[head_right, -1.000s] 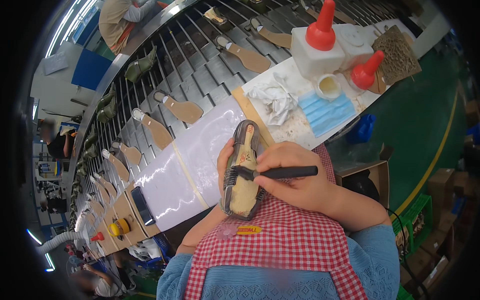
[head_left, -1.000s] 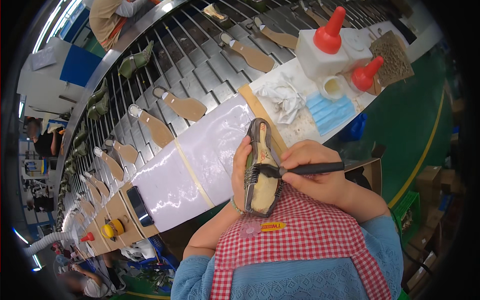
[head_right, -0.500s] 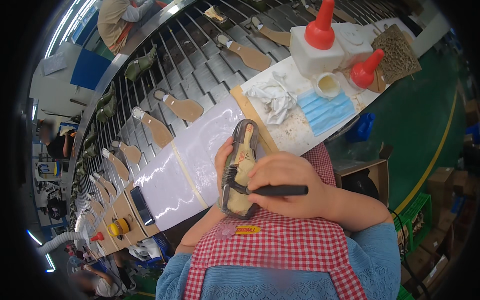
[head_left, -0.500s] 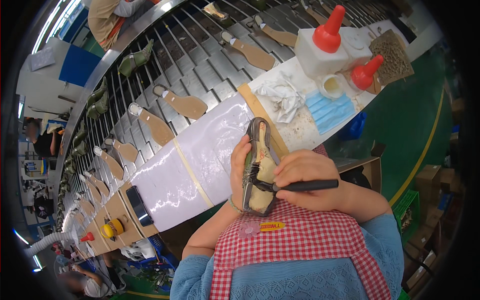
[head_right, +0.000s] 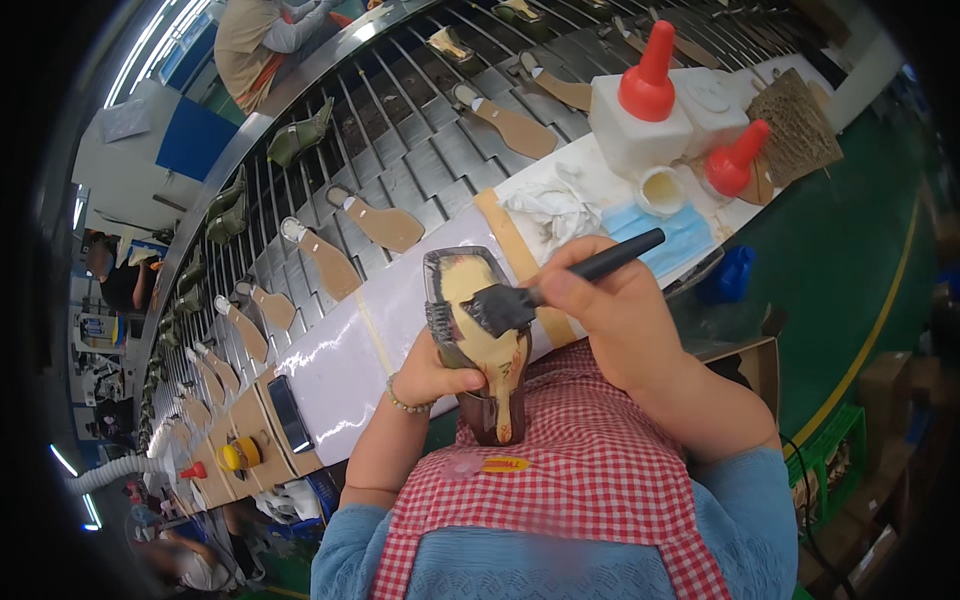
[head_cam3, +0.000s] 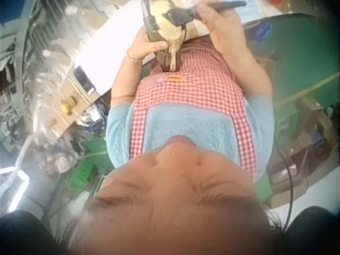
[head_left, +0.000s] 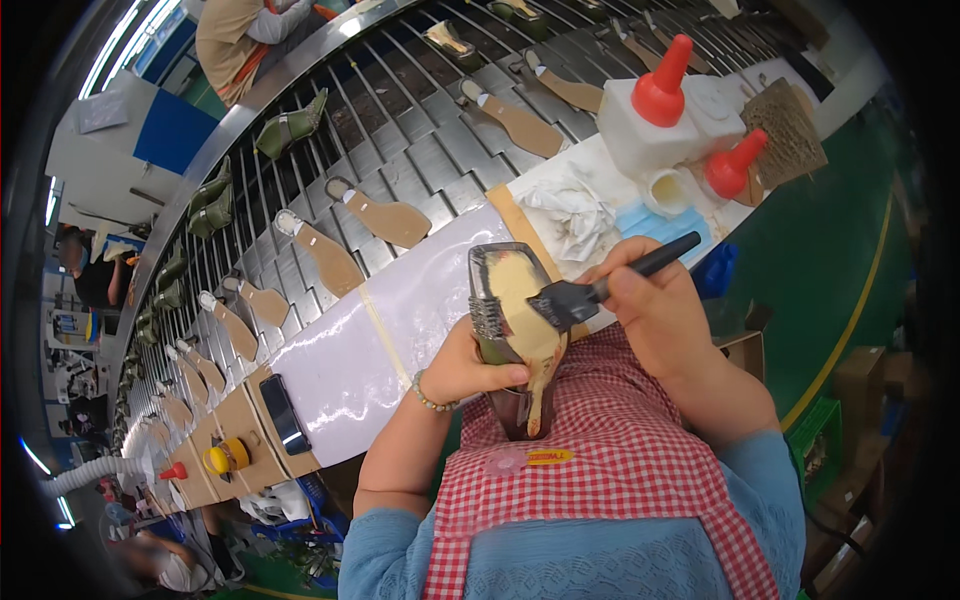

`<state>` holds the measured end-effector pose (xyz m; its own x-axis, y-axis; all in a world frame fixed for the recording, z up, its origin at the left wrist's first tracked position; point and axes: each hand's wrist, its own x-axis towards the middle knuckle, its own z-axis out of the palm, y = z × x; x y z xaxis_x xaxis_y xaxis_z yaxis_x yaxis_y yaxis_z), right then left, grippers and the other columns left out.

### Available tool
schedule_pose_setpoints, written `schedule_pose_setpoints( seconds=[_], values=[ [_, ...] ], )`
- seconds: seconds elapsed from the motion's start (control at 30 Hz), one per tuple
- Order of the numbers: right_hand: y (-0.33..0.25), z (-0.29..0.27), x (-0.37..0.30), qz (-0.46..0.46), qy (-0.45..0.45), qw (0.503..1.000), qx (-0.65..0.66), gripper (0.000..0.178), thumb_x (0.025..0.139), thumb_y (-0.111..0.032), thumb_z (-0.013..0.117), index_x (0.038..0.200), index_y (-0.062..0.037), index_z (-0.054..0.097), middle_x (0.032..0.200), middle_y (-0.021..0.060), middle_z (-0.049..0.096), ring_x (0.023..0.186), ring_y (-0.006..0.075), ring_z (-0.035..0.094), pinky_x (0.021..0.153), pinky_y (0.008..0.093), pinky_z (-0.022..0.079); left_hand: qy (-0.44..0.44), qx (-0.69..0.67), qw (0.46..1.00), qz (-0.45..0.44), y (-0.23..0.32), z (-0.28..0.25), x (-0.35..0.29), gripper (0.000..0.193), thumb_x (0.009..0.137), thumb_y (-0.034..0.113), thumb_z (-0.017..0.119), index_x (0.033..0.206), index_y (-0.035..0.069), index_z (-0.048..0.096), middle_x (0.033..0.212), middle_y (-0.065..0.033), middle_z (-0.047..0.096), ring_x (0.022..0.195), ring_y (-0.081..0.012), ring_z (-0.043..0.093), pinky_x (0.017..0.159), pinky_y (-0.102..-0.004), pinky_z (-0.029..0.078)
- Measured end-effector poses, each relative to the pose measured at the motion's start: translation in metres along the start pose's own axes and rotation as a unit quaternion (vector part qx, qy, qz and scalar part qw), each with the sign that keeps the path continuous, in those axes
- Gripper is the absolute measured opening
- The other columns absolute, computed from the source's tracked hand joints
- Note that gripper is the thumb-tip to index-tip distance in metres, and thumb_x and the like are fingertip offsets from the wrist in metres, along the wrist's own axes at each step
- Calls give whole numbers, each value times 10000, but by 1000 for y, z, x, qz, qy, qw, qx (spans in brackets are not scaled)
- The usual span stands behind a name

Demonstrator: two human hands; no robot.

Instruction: Applying glue or adhesive to the bottom of shoe lasts and components using a brush.

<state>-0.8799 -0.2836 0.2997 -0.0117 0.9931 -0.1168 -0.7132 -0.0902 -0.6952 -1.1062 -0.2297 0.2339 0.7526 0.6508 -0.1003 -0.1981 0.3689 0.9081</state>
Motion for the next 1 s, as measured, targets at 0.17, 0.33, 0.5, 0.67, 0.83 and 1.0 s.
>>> schedule_pose_setpoints(
  seconds=[0.17,0.33,0.5,0.67,0.83,1.0],
  values=[
    [8,4,-4,-195,-59,927,-314,180,798,-10,695,952,-15,604,970,104,631,912,167,606,826,281,468,-35,28,999,-23,9,9,1,524,694,163,807,1139,5,579,1089,-63,621,997,-136,571,870,-297,467],
    [-5,8,-5,-243,-166,836,-463,163,757,-14,720,894,-21,632,926,105,633,851,176,618,756,271,477,-33,26,999,-18,8,11,-1,530,683,172,817,1127,1,583,1072,-55,621,982,-137,570,866,-293,467],
    [-4,3,-6,-131,-144,921,-337,161,746,-12,724,881,-25,636,894,99,648,838,188,620,744,278,471,-47,35,998,-22,4,9,-3,550,682,175,819,1143,-3,579,1071,-53,620,984,-140,568,871,-295,462],
    [-12,11,3,-297,-119,824,-467,165,732,-26,735,864,-37,635,864,98,648,843,221,633,753,322,482,-74,52,996,-19,9,11,0,555,684,180,817,1150,-4,578,1073,-52,619,983,-137,566,870,-291,461],
    [-17,10,-6,-262,-212,799,-497,184,711,-69,766,840,-36,640,829,92,651,844,251,635,755,342,492,-72,26,997,-24,4,11,0,551,676,186,821,1137,1,582,1079,-51,614,985,-138,565,870,-287,458],
    [-40,-6,-12,-160,-124,918,-341,237,731,-125,772,885,1,643,876,135,645,900,237,601,834,349,457,-67,5,998,-12,-10,0,-4,558,687,205,813,1148,-2,576,1093,-58,614,1001,-145,567,880,-293,454]
  ],
)
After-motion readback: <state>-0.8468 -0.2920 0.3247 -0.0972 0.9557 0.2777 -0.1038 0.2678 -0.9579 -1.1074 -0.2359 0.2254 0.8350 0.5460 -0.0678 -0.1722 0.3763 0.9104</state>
